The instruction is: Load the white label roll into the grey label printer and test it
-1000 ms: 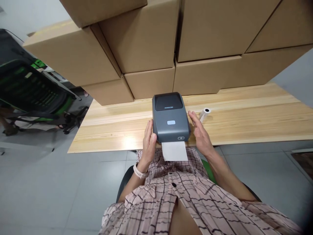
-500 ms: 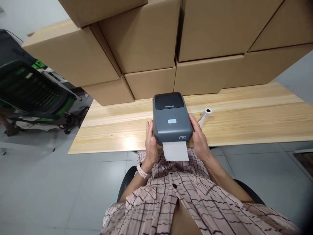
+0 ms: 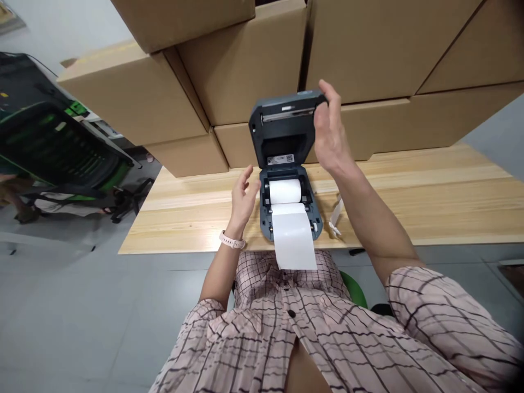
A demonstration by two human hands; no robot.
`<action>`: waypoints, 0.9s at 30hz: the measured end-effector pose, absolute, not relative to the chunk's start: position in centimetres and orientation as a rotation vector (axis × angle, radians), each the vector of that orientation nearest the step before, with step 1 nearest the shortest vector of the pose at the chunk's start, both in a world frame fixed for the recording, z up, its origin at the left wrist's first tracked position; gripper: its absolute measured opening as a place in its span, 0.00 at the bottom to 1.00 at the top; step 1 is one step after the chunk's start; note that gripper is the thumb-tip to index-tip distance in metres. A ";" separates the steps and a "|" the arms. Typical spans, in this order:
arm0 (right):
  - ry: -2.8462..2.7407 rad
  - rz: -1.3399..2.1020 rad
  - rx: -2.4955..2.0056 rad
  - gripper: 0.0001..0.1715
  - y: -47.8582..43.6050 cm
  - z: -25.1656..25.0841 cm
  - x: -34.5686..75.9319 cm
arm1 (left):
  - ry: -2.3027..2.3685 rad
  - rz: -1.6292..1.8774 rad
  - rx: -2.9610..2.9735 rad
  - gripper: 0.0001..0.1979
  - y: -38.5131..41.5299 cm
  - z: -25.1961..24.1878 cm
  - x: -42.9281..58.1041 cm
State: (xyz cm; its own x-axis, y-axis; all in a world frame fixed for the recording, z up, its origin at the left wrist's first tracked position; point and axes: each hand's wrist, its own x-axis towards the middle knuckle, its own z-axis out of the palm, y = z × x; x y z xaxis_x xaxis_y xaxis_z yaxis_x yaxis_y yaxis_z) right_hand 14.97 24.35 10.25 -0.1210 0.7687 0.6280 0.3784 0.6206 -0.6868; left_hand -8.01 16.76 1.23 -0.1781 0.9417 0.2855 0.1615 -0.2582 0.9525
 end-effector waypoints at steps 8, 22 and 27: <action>-1.720 0.561 -0.869 0.50 32.6 10.2 14.9 | 1.353 1.240 1.392 0.35 15.4 -1.1 -7.0; -2.822 0.495 -1.166 0.34 22.2 8.4 14.1 | 1.818 0.692 1.701 0.38 14.8 3.3 -7.0; -3.032 0.548 -1.258 0.54 24.9 7.2 12.0 | 1.739 0.636 1.825 0.37 15.0 3.8 -7.3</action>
State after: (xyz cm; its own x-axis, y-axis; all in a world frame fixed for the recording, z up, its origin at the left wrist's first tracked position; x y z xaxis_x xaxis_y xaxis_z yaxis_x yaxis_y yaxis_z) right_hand 12.01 24.86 7.15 -0.6995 0.6521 -0.2923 0.7132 0.6630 -0.2275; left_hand -7.33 14.96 3.83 0.0579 0.9980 -0.0263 0.7457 -0.0257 0.6658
